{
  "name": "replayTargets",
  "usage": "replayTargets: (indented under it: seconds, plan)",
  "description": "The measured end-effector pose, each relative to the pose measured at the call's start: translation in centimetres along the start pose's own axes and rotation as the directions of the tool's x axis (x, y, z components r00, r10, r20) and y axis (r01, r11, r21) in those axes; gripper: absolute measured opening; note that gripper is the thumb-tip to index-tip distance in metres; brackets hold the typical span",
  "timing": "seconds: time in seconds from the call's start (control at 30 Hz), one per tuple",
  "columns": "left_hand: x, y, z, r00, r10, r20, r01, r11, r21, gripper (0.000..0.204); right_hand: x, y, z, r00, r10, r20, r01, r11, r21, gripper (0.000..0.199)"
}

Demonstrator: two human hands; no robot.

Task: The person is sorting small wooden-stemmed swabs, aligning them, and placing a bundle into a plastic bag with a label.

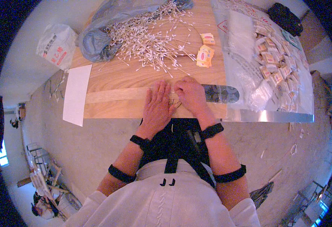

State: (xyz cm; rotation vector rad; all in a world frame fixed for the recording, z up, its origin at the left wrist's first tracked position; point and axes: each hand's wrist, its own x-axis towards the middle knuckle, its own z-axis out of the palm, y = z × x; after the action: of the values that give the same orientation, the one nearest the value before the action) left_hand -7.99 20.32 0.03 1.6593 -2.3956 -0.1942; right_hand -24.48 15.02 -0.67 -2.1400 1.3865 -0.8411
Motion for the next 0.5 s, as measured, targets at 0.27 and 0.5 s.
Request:
replayTargets:
  seconds: [0.27,0.5]
  plan:
    - [-0.4,-0.4,0.4,0.999,-0.032,-0.042,0.029,0.997,-0.072,0.078,-3.2,-1.5,0.0,0.944,0.261,-0.202,-0.196,0.936,0.294,0.014]
    - [-0.8,-0.3,0.1,1.000,-0.010,-0.026,0.008,0.997,-0.077,0.079,-3.9,-1.8,0.6,0.968,0.132,-0.214,-0.102,0.984,0.149,0.014]
